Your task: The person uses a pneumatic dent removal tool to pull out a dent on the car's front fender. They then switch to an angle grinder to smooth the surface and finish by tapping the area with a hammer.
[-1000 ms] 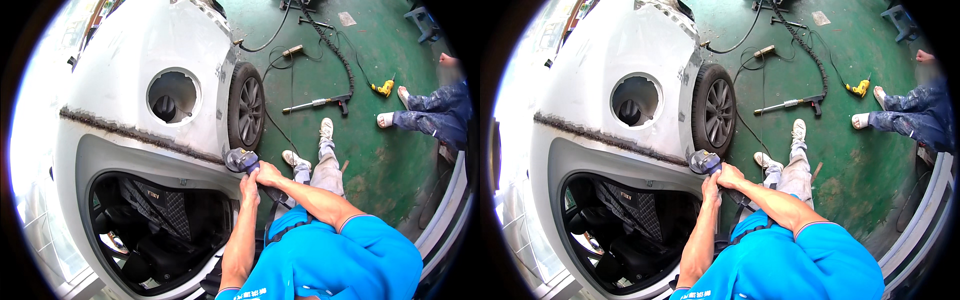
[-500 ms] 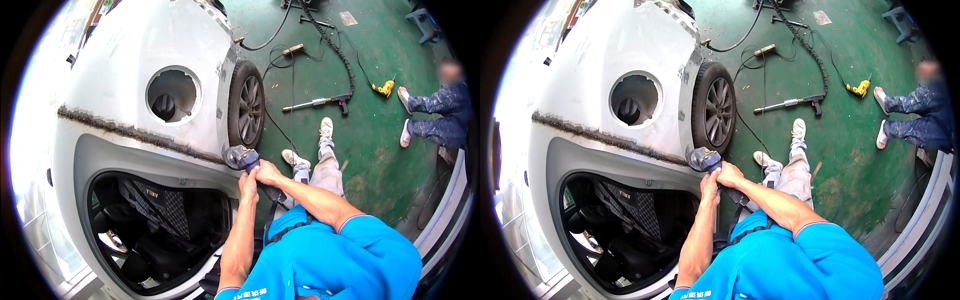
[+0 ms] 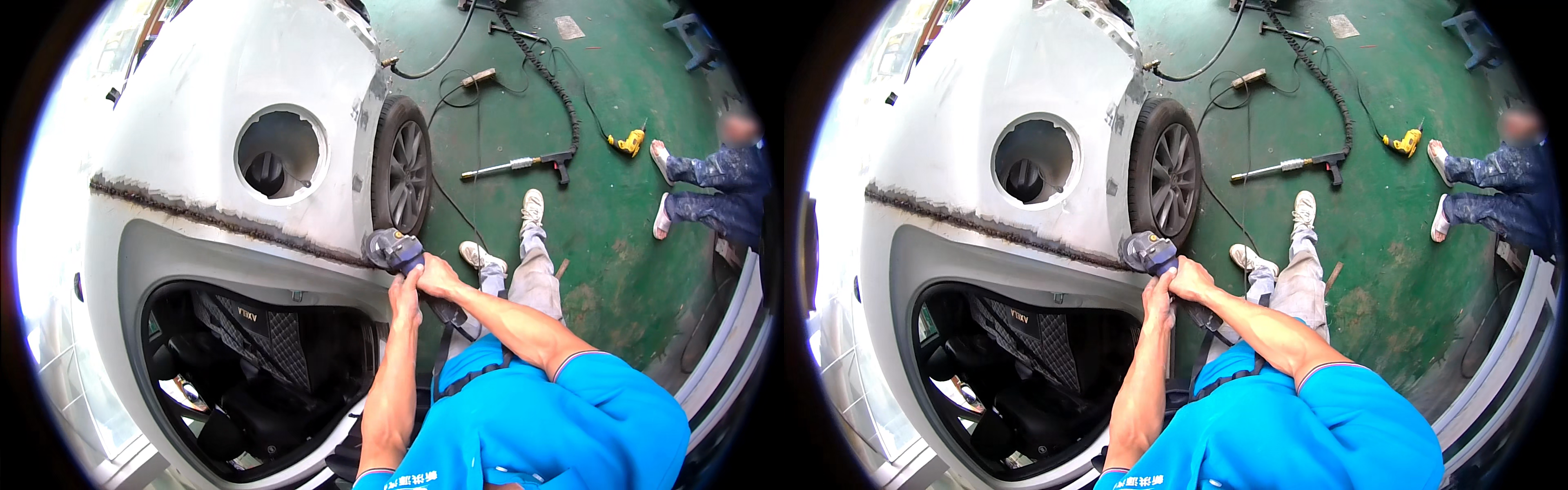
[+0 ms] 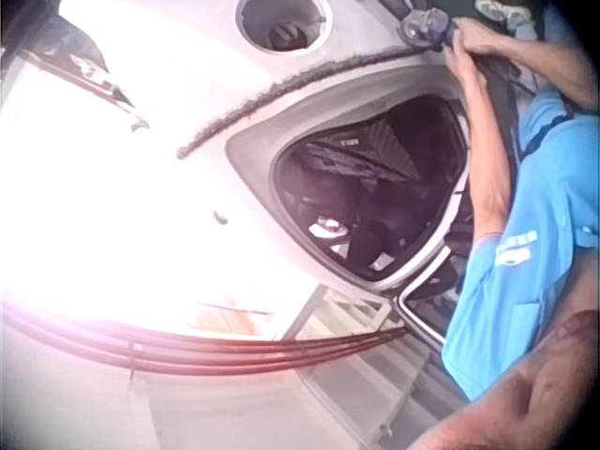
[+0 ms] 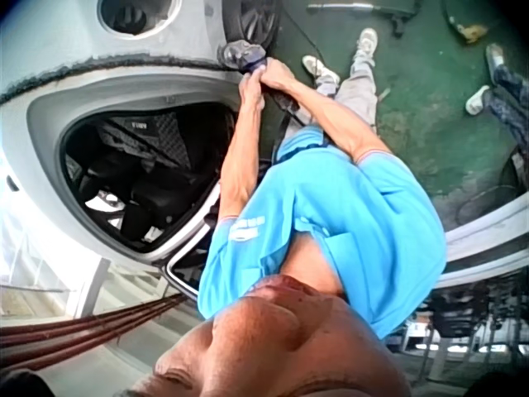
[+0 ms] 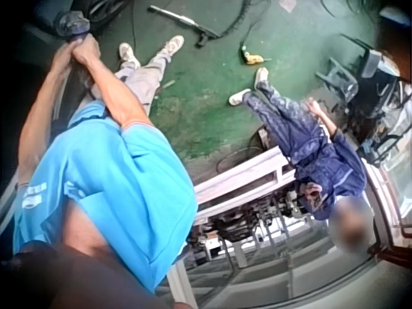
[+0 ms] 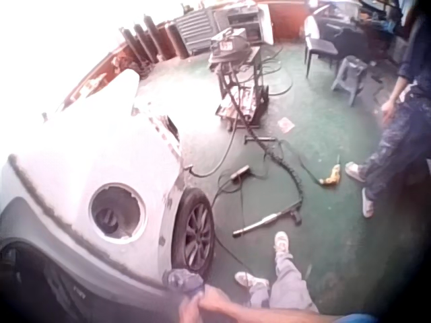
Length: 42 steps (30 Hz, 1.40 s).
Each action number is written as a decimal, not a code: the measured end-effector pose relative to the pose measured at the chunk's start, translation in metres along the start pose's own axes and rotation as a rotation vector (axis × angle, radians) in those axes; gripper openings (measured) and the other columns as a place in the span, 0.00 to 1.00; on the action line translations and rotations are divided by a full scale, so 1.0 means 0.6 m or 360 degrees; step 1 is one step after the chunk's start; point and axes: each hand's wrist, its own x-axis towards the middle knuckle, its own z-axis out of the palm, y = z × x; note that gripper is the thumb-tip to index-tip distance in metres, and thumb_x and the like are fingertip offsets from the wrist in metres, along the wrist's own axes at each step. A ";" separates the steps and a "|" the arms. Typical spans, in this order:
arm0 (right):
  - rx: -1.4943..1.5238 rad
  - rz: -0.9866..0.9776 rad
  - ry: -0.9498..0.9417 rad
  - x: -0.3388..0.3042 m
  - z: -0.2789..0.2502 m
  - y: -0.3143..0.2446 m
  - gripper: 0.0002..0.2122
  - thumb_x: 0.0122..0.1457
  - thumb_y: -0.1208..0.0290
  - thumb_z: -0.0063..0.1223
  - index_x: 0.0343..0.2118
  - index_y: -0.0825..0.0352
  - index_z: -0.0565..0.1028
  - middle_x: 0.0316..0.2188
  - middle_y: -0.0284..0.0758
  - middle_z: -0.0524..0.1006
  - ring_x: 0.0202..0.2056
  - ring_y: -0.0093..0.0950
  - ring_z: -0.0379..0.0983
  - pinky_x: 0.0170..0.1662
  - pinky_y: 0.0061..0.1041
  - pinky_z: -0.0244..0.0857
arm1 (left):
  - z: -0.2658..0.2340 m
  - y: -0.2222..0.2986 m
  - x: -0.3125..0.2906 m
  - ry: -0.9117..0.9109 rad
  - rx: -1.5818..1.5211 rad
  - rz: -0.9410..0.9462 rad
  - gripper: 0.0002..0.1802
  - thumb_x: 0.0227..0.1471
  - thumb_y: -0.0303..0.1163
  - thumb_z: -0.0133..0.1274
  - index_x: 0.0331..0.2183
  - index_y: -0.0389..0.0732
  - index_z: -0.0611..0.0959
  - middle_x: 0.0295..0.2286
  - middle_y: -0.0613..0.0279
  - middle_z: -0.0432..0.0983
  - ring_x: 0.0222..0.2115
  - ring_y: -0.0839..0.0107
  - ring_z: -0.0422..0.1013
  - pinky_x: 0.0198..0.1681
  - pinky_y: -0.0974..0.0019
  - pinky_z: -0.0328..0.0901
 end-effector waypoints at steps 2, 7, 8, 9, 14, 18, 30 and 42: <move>-0.0030 0.0036 -0.0010 0.003 -0.001 -0.001 0.26 0.48 0.53 0.54 0.44 0.72 0.73 0.44 0.54 0.77 0.49 0.48 0.74 0.50 0.42 0.66 | 0.005 0.004 -0.001 0.0034 -0.0029 -0.0033 0.23 0.50 0.40 0.61 0.44 0.35 0.78 0.40 0.58 0.75 0.42 0.65 0.71 0.46 0.59 0.65; -0.0075 0.0040 0.0003 0.005 0.004 0.005 0.27 0.48 0.53 0.53 0.44 0.73 0.72 0.45 0.53 0.77 0.49 0.48 0.74 0.50 0.43 0.66 | 0.007 -0.004 -0.004 0.0033 -0.0103 -0.0015 0.22 0.50 0.39 0.61 0.44 0.36 0.78 0.39 0.59 0.75 0.40 0.67 0.71 0.45 0.60 0.65; -0.0082 0.0032 0.0012 0.005 0.002 0.004 0.27 0.49 0.53 0.53 0.44 0.73 0.72 0.45 0.53 0.77 0.49 0.48 0.74 0.50 0.43 0.66 | 0.003 -0.003 0.000 0.0006 -0.0079 -0.0031 0.23 0.50 0.39 0.61 0.44 0.36 0.78 0.39 0.59 0.75 0.41 0.67 0.71 0.46 0.60 0.65; -0.0090 0.0021 0.0024 0.006 0.000 0.002 0.28 0.49 0.53 0.53 0.45 0.74 0.72 0.45 0.53 0.77 0.49 0.48 0.74 0.51 0.43 0.66 | 0.002 -0.002 0.002 0.0000 -0.0092 -0.0032 0.23 0.50 0.39 0.61 0.45 0.36 0.78 0.39 0.59 0.75 0.41 0.67 0.71 0.46 0.60 0.65; -0.0142 0.0041 0.0022 0.004 -0.008 -0.005 0.27 0.49 0.53 0.52 0.45 0.74 0.72 0.44 0.53 0.77 0.48 0.48 0.74 0.50 0.43 0.67 | 0.019 0.007 -0.012 0.0034 -0.0197 -0.0081 0.25 0.49 0.40 0.61 0.46 0.36 0.77 0.40 0.60 0.74 0.41 0.67 0.70 0.47 0.61 0.64; -0.0165 0.0003 0.0027 0.006 -0.011 -0.005 0.27 0.50 0.54 0.51 0.45 0.74 0.72 0.44 0.53 0.77 0.48 0.48 0.74 0.50 0.44 0.67 | 0.014 0.014 -0.004 -0.0043 -0.0164 -0.0077 0.25 0.49 0.40 0.62 0.47 0.38 0.77 0.40 0.61 0.74 0.41 0.67 0.69 0.48 0.60 0.63; -0.0101 -0.0004 0.0039 0.011 -0.017 -0.017 0.27 0.50 0.53 0.52 0.45 0.73 0.72 0.44 0.53 0.77 0.49 0.48 0.74 0.50 0.43 0.67 | 0.013 0.021 0.009 -0.0029 -0.0067 -0.0019 0.21 0.50 0.38 0.61 0.43 0.36 0.78 0.39 0.60 0.75 0.41 0.68 0.70 0.46 0.61 0.65; -0.0081 -0.0049 0.0121 0.026 -0.026 -0.025 0.25 0.49 0.55 0.53 0.43 0.74 0.72 0.42 0.54 0.78 0.47 0.50 0.75 0.48 0.45 0.68 | 0.024 0.041 0.021 -0.0127 -0.0117 0.0009 0.24 0.50 0.39 0.62 0.45 0.36 0.77 0.42 0.57 0.74 0.44 0.66 0.70 0.49 0.60 0.64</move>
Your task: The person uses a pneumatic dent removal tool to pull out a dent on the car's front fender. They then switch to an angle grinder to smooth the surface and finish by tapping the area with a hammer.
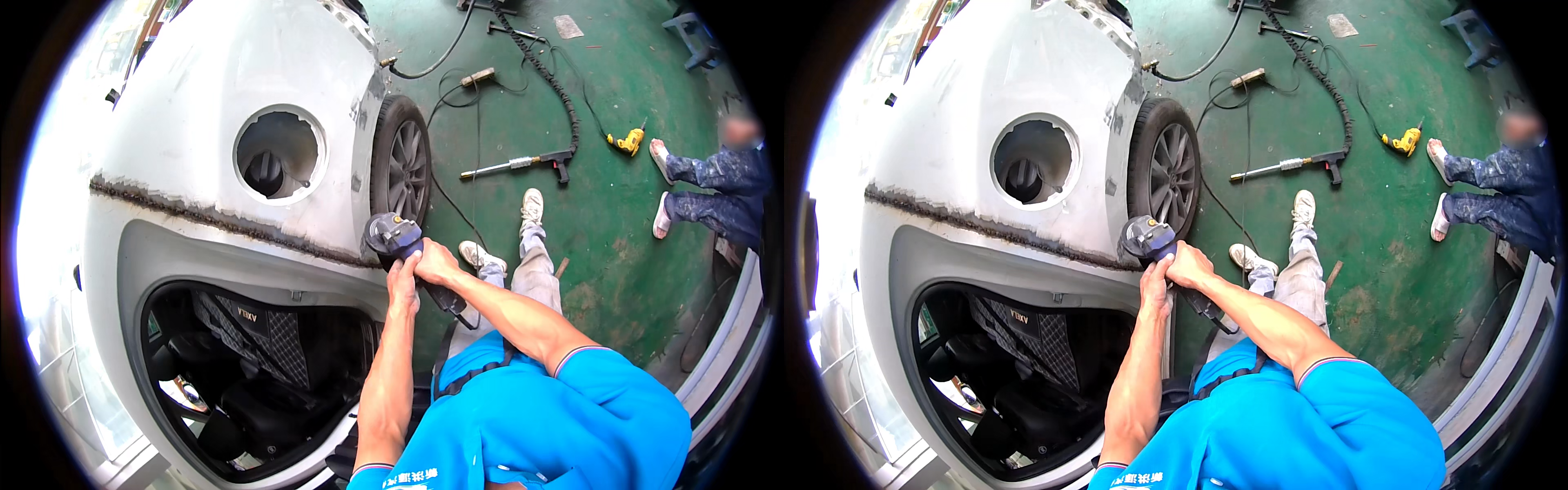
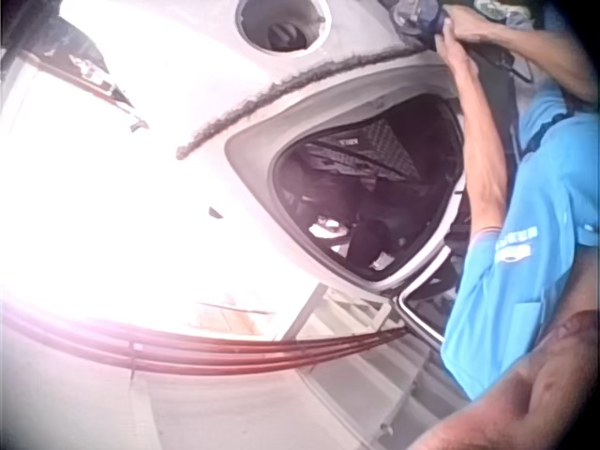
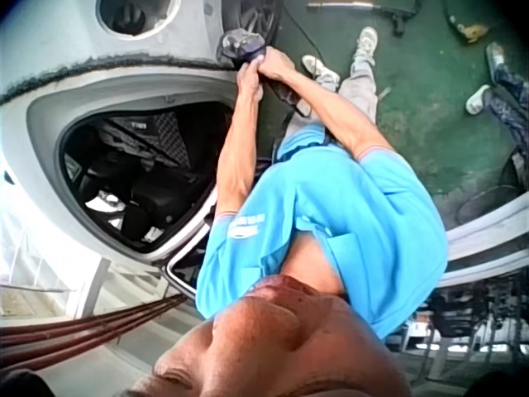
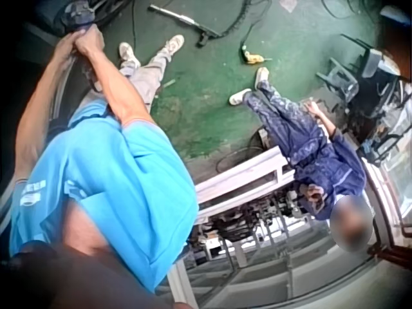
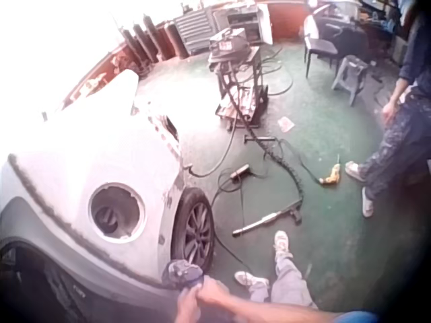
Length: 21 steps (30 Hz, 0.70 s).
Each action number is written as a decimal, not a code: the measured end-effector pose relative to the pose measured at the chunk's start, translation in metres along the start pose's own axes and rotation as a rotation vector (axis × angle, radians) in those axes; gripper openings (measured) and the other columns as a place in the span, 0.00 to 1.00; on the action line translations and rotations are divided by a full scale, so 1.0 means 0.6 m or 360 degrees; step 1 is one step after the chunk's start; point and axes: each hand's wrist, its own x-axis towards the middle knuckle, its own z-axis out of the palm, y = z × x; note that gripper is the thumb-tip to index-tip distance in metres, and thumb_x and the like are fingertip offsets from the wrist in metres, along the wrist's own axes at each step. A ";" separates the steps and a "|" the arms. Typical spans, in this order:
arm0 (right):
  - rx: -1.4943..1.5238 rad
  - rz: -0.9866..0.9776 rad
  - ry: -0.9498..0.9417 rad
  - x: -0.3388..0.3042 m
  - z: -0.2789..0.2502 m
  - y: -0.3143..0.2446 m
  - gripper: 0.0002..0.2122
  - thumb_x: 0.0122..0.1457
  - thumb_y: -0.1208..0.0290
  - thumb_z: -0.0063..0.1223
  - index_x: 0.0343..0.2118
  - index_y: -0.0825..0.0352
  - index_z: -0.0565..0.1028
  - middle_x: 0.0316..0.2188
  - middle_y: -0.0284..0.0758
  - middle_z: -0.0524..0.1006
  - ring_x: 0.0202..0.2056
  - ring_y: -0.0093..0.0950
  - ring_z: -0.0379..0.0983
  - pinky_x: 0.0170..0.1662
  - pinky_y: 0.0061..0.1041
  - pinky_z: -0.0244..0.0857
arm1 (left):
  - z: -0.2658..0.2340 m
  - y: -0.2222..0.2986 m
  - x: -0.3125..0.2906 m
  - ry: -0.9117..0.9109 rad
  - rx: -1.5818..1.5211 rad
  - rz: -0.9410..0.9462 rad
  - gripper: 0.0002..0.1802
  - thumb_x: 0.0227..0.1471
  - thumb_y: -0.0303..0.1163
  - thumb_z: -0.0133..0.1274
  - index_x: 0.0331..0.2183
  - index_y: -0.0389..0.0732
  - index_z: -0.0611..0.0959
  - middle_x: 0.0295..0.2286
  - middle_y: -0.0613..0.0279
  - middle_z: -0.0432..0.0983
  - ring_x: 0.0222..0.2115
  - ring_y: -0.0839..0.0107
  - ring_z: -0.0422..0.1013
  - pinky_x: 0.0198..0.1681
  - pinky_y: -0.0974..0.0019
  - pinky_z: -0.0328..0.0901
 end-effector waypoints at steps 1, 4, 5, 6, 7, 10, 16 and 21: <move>-0.0017 0.0014 -0.0036 -0.002 -0.001 -0.003 0.26 0.49 0.55 0.53 0.43 0.74 0.72 0.42 0.54 0.78 0.47 0.50 0.75 0.48 0.44 0.68 | -0.006 -0.008 0.002 0.0014 -0.0029 -0.0013 0.24 0.50 0.39 0.62 0.45 0.36 0.77 0.42 0.58 0.74 0.44 0.66 0.70 0.50 0.60 0.64; -0.0095 0.0060 -0.0117 -0.007 -0.008 0.005 0.27 0.48 0.53 0.52 0.43 0.75 0.72 0.43 0.54 0.78 0.47 0.49 0.75 0.48 0.44 0.68 | 0.012 -0.009 -0.015 0.0060 -0.0114 -0.0093 0.25 0.49 0.39 0.62 0.46 0.36 0.77 0.43 0.58 0.74 0.45 0.65 0.69 0.51 0.60 0.63; -0.0080 0.0053 -0.0075 -0.005 -0.012 0.010 0.27 0.48 0.53 0.52 0.43 0.75 0.72 0.43 0.54 0.78 0.47 0.49 0.75 0.48 0.44 0.68 | 0.022 -0.006 -0.021 0.0076 -0.0142 -0.0125 0.26 0.49 0.39 0.62 0.47 0.36 0.76 0.44 0.57 0.73 0.46 0.65 0.69 0.51 0.59 0.63; -0.0062 0.0036 -0.0054 -0.011 -0.010 0.005 0.27 0.48 0.53 0.52 0.43 0.75 0.72 0.43 0.54 0.78 0.47 0.49 0.75 0.48 0.44 0.68 | 0.014 -0.008 -0.020 0.0015 -0.0150 -0.0068 0.26 0.50 0.39 0.62 0.48 0.36 0.76 0.45 0.57 0.72 0.47 0.65 0.68 0.53 0.59 0.62; -0.0045 0.0020 -0.0032 -0.017 -0.009 -0.001 0.27 0.48 0.53 0.52 0.43 0.75 0.72 0.43 0.54 0.78 0.47 0.49 0.75 0.49 0.44 0.68 | 0.006 -0.008 -0.018 0.0007 -0.0121 -0.0030 0.26 0.50 0.39 0.62 0.48 0.36 0.76 0.45 0.57 0.73 0.47 0.65 0.68 0.53 0.58 0.62; -0.0037 0.0005 -0.0001 -0.017 -0.008 -0.007 0.27 0.48 0.54 0.52 0.44 0.75 0.72 0.42 0.54 0.78 0.47 0.49 0.75 0.49 0.44 0.68 | 0.002 -0.004 -0.013 -0.0021 -0.0078 0.0049 0.26 0.50 0.39 0.62 0.47 0.35 0.76 0.44 0.57 0.73 0.47 0.65 0.68 0.53 0.58 0.62; -0.0064 0.0013 -0.0028 -0.025 -0.007 -0.005 0.27 0.49 0.54 0.52 0.44 0.74 0.71 0.42 0.54 0.78 0.47 0.49 0.75 0.48 0.45 0.67 | 0.003 -0.011 -0.021 0.0048 -0.0042 0.0065 0.26 0.50 0.38 0.61 0.47 0.34 0.76 0.43 0.56 0.73 0.46 0.65 0.69 0.52 0.59 0.63; -0.0073 -0.0022 -0.0012 -0.023 -0.008 -0.008 0.26 0.49 0.54 0.52 0.44 0.74 0.71 0.43 0.54 0.77 0.47 0.49 0.75 0.49 0.45 0.67 | 0.003 -0.001 -0.018 0.0007 -0.0026 0.0085 0.26 0.50 0.38 0.61 0.48 0.34 0.76 0.44 0.56 0.74 0.47 0.66 0.69 0.53 0.61 0.61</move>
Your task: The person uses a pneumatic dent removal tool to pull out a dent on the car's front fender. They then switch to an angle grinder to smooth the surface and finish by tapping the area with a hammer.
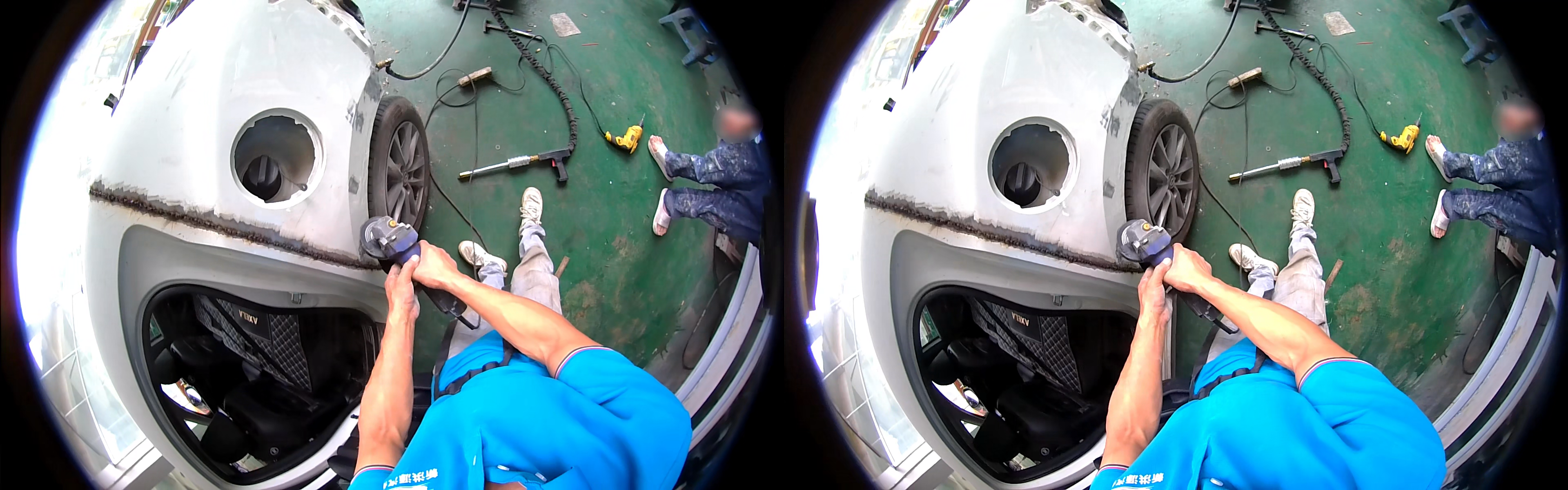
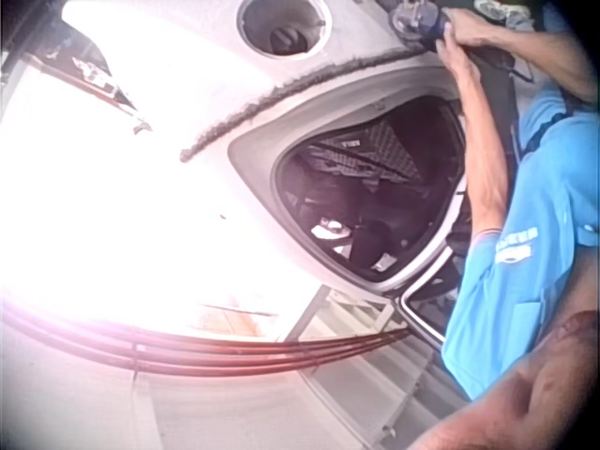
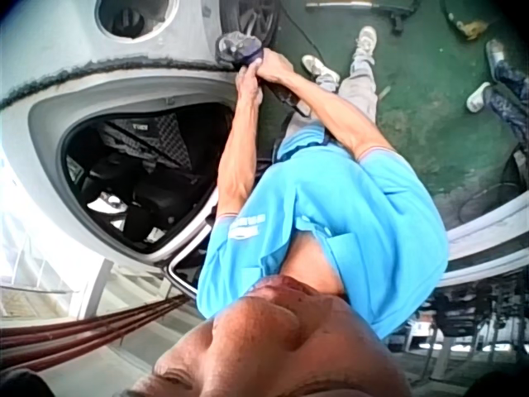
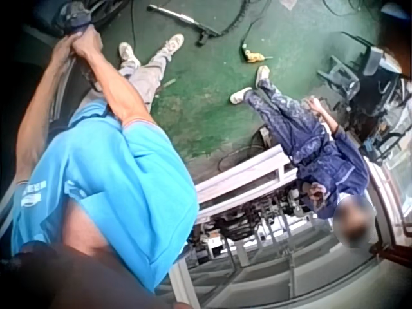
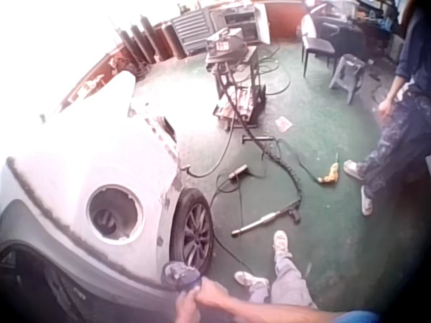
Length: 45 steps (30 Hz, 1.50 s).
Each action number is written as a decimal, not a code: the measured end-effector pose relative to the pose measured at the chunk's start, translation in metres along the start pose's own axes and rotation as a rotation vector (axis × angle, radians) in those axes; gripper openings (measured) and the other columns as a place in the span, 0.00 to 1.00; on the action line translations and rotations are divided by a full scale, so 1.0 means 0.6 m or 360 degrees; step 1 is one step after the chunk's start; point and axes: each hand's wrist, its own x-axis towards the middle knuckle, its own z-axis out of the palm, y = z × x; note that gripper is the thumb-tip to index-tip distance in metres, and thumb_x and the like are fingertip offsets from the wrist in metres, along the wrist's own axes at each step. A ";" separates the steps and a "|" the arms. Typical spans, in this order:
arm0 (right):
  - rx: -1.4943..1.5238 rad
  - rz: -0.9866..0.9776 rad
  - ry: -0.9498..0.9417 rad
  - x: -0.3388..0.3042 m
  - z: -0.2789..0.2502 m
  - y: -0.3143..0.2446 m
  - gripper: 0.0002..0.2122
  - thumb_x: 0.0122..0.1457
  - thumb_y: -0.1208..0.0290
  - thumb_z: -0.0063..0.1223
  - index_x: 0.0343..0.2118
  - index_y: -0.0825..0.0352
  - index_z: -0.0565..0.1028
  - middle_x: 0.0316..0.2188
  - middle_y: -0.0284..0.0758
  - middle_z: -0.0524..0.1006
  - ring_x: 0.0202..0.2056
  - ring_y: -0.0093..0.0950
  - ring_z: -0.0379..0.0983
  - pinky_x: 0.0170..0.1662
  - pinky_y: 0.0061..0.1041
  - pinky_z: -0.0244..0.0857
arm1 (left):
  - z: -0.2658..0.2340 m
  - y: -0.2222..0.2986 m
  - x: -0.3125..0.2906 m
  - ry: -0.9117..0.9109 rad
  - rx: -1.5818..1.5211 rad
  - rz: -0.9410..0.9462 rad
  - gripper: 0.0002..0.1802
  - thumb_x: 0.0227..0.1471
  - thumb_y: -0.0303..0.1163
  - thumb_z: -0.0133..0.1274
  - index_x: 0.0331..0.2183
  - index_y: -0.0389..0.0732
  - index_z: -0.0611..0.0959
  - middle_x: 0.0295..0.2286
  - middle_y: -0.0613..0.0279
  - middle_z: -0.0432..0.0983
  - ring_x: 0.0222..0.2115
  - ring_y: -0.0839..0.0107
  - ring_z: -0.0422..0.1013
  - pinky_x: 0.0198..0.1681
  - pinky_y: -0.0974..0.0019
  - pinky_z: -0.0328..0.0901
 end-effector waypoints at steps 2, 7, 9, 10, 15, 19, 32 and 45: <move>-0.0041 -0.0002 -0.0030 -0.003 0.002 0.000 0.26 0.50 0.55 0.51 0.44 0.75 0.71 0.42 0.55 0.77 0.47 0.50 0.75 0.49 0.45 0.67 | -0.008 -0.019 -0.005 0.0025 -0.0070 0.0001 0.27 0.50 0.38 0.60 0.49 0.34 0.76 0.45 0.56 0.73 0.48 0.66 0.68 0.53 0.62 0.61; -0.0041 0.0000 -0.0016 -0.013 -0.001 -0.002 0.26 0.50 0.57 0.51 0.45 0.75 0.70 0.41 0.55 0.78 0.46 0.50 0.75 0.48 0.45 0.68 | -0.002 -0.013 -0.014 -0.0031 -0.0130 0.0013 0.27 0.50 0.38 0.61 0.49 0.35 0.76 0.45 0.58 0.74 0.48 0.66 0.68 0.53 0.60 0.62; -0.0027 -0.0002 0.0003 -0.013 0.001 -0.005 0.25 0.49 0.58 0.52 0.45 0.74 0.70 0.41 0.54 0.78 0.45 0.51 0.76 0.48 0.45 0.68 | -0.008 -0.015 -0.010 -0.0040 -0.0107 0.0020 0.27 0.50 0.38 0.61 0.49 0.35 0.76 0.46 0.58 0.73 0.48 0.65 0.68 0.53 0.59 0.62; -0.0034 -0.0001 -0.0004 -0.015 0.003 -0.003 0.25 0.49 0.58 0.52 0.45 0.74 0.70 0.40 0.54 0.78 0.45 0.51 0.76 0.47 0.45 0.68 | -0.010 -0.016 -0.007 -0.0049 -0.0095 0.0026 0.27 0.50 0.39 0.61 0.49 0.35 0.76 0.46 0.57 0.73 0.48 0.65 0.68 0.53 0.59 0.62; -0.0023 0.0012 -0.0024 -0.014 0.007 0.002 0.25 0.49 0.59 0.52 0.45 0.74 0.70 0.41 0.54 0.78 0.45 0.51 0.75 0.48 0.46 0.68 | -0.008 -0.022 -0.016 0.0000 -0.0106 0.0027 0.27 0.50 0.38 0.60 0.49 0.34 0.75 0.46 0.56 0.73 0.48 0.65 0.68 0.53 0.59 0.62; 0.0023 0.0006 -0.0020 -0.015 0.006 -0.001 0.25 0.50 0.58 0.52 0.45 0.74 0.70 0.41 0.55 0.78 0.46 0.50 0.75 0.49 0.45 0.68 | -0.010 -0.015 -0.015 0.0000 -0.0059 0.0032 0.26 0.50 0.37 0.60 0.48 0.34 0.76 0.44 0.57 0.74 0.47 0.66 0.69 0.53 0.59 0.62; -0.0007 -0.0003 0.0055 0.002 -0.004 -0.006 0.24 0.50 0.57 0.52 0.43 0.74 0.71 0.41 0.54 0.78 0.46 0.50 0.75 0.48 0.46 0.67 | 0.004 0.003 0.006 -0.0018 -0.0078 -0.0034 0.25 0.51 0.37 0.60 0.47 0.33 0.77 0.44 0.57 0.74 0.46 0.67 0.70 0.52 0.63 0.62; -0.0008 0.0045 0.0013 0.010 -0.017 -0.014 0.26 0.48 0.54 0.53 0.43 0.74 0.72 0.41 0.54 0.78 0.46 0.50 0.75 0.48 0.45 0.68 | 0.016 0.005 0.003 0.0046 -0.0116 -0.0047 0.23 0.49 0.41 0.61 0.43 0.37 0.78 0.41 0.60 0.75 0.43 0.68 0.70 0.47 0.62 0.64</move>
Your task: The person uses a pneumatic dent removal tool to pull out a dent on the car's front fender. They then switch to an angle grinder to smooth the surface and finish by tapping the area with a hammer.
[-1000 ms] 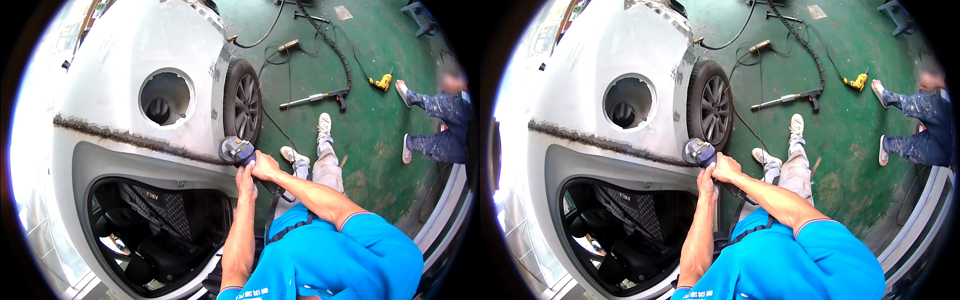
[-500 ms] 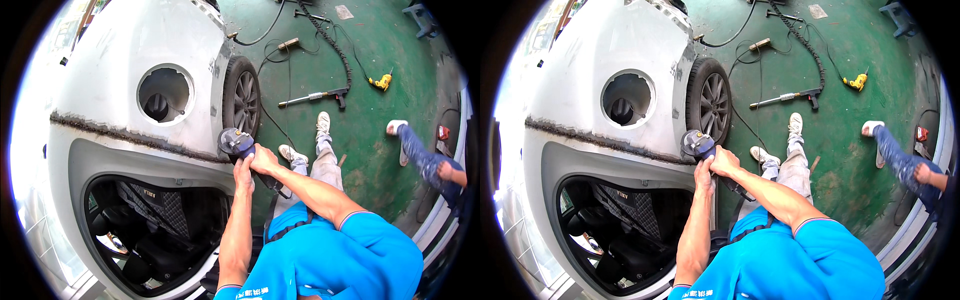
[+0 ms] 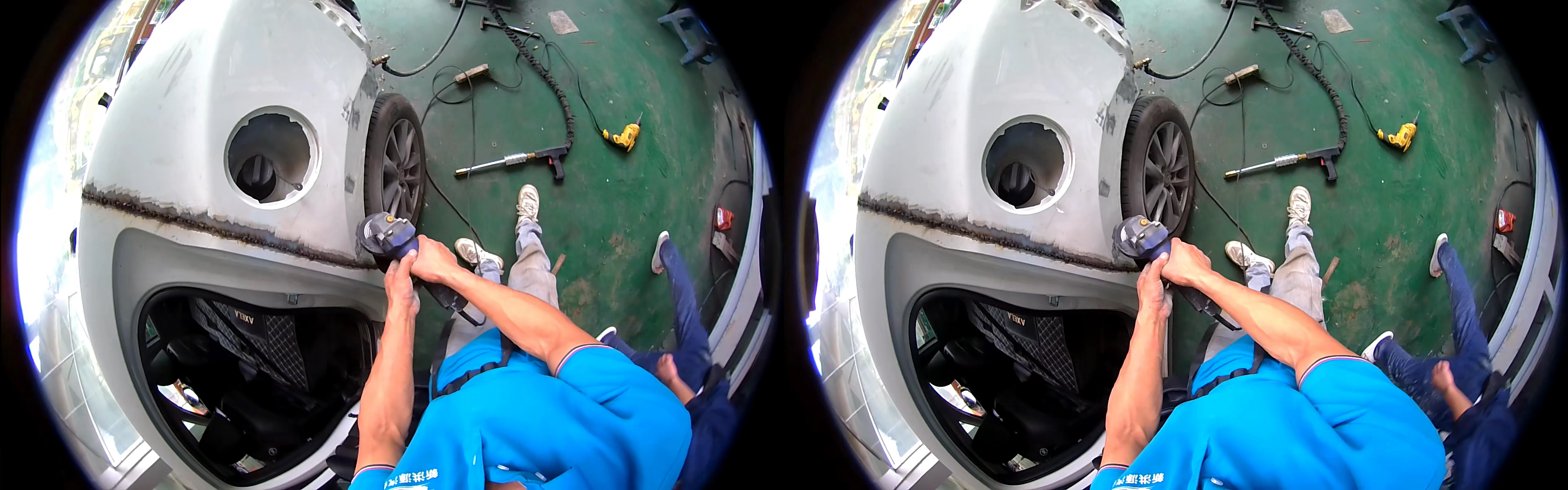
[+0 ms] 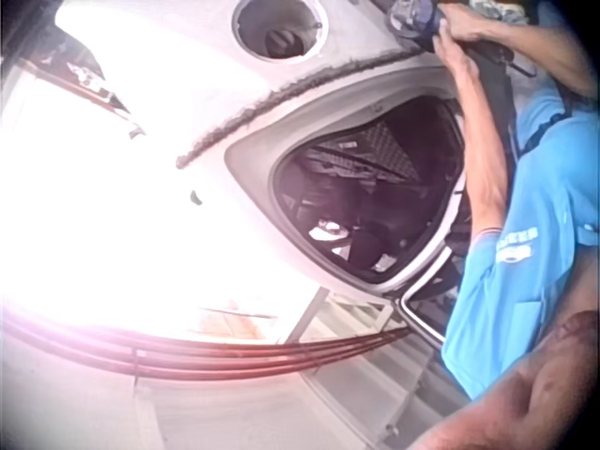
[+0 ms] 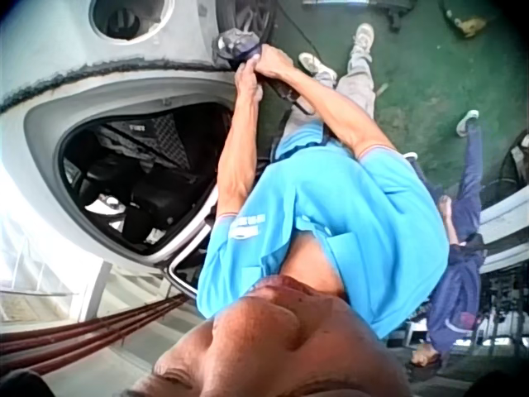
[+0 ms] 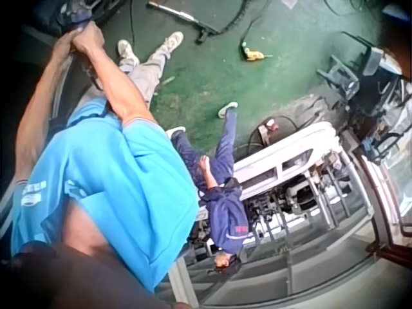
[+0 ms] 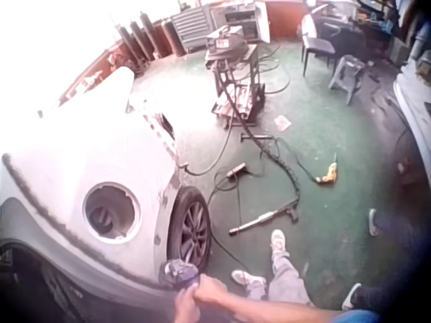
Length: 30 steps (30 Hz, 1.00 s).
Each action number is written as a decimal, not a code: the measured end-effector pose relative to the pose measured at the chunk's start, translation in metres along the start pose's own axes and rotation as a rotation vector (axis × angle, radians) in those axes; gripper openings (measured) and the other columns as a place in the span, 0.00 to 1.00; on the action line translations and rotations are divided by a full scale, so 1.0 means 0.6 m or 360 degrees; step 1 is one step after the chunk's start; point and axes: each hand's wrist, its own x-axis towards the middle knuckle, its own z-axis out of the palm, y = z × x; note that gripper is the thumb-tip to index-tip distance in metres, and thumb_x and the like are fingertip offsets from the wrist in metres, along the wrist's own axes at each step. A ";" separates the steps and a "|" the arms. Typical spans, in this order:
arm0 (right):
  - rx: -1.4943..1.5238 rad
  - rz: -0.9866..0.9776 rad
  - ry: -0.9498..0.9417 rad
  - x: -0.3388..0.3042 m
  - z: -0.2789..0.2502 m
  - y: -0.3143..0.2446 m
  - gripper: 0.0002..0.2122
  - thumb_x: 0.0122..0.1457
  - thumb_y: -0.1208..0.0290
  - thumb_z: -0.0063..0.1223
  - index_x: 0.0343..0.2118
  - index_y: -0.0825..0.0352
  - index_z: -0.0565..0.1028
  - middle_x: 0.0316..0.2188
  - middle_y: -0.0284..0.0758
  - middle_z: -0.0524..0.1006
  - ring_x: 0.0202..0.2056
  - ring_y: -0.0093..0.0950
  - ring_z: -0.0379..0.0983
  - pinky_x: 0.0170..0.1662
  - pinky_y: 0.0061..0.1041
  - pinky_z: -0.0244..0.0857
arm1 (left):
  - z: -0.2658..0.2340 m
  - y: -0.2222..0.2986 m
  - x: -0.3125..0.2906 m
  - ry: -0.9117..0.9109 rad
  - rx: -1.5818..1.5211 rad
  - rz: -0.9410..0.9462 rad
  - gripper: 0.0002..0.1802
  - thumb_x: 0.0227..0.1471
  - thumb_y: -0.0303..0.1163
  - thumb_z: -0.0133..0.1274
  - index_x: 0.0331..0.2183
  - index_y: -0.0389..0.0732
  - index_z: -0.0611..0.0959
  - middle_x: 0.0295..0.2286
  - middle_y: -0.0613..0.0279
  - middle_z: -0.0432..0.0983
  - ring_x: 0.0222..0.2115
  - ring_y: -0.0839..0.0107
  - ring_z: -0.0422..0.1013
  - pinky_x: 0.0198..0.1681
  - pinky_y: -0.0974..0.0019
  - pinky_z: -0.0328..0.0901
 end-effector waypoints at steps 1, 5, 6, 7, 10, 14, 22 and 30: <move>-0.0006 0.0001 0.0005 -0.002 0.000 0.000 0.26 0.48 0.54 0.53 0.42 0.74 0.73 0.41 0.54 0.78 0.46 0.50 0.75 0.48 0.45 0.68 | -0.002 0.000 0.002 -0.0030 -0.0001 -0.0003 0.23 0.50 0.40 0.61 0.44 0.36 0.78 0.42 0.59 0.74 0.44 0.68 0.69 0.49 0.62 0.63; -0.0063 -0.0006 0.0038 0.008 0.006 0.011 0.27 0.48 0.54 0.53 0.43 0.75 0.72 0.42 0.54 0.78 0.47 0.50 0.75 0.49 0.45 0.68 | -0.003 0.002 0.007 -0.0064 -0.0002 -0.0048 0.25 0.50 0.40 0.60 0.46 0.35 0.78 0.44 0.59 0.74 0.46 0.66 0.69 0.51 0.60 0.62; -0.0078 -0.0002 0.0019 0.007 0.006 0.012 0.27 0.48 0.54 0.53 0.43 0.75 0.72 0.42 0.54 0.78 0.47 0.50 0.75 0.49 0.45 0.68 | -0.005 -0.002 0.006 -0.0057 -0.0034 -0.0057 0.25 0.50 0.40 0.60 0.46 0.36 0.78 0.44 0.58 0.74 0.46 0.66 0.69 0.51 0.60 0.62; -0.0092 0.0003 0.0001 0.007 0.007 0.011 0.27 0.48 0.54 0.53 0.44 0.75 0.72 0.42 0.54 0.78 0.47 0.50 0.75 0.49 0.45 0.68 | -0.005 -0.005 0.006 -0.0051 -0.0066 -0.0066 0.25 0.50 0.40 0.60 0.46 0.36 0.78 0.44 0.58 0.74 0.46 0.67 0.69 0.51 0.60 0.62; -0.0017 0.0022 0.0001 0.005 0.009 0.011 0.27 0.49 0.54 0.53 0.44 0.75 0.72 0.43 0.54 0.78 0.47 0.49 0.75 0.49 0.45 0.68 | -0.012 -0.005 0.013 -0.0049 -0.0002 -0.0059 0.24 0.50 0.39 0.61 0.46 0.35 0.78 0.43 0.58 0.74 0.45 0.66 0.69 0.50 0.60 0.63; -0.0039 0.0015 0.0009 0.009 0.013 0.017 0.27 0.49 0.53 0.53 0.44 0.75 0.72 0.43 0.54 0.78 0.47 0.49 0.75 0.49 0.44 0.67 | -0.012 -0.008 0.013 -0.0019 0.0023 -0.0089 0.23 0.49 0.38 0.61 0.44 0.35 0.78 0.42 0.59 0.74 0.44 0.68 0.70 0.50 0.60 0.63; 0.0070 0.0039 0.0012 0.014 0.011 0.014 0.26 0.49 0.54 0.53 0.44 0.74 0.73 0.45 0.52 0.77 0.49 0.48 0.74 0.50 0.43 0.67 | -0.017 -0.004 0.027 -0.0065 0.0105 -0.0086 0.25 0.47 0.43 0.63 0.45 0.40 0.79 0.42 0.61 0.75 0.44 0.67 0.69 0.50 0.57 0.62; 0.0040 0.0023 -0.0042 0.024 0.016 0.028 0.27 0.48 0.54 0.54 0.44 0.74 0.73 0.45 0.52 0.77 0.49 0.48 0.74 0.50 0.43 0.67 | -0.009 -0.010 0.023 -0.0040 0.0013 -0.0060 0.20 0.48 0.41 0.62 0.41 0.41 0.80 0.37 0.65 0.75 0.40 0.71 0.69 0.45 0.61 0.62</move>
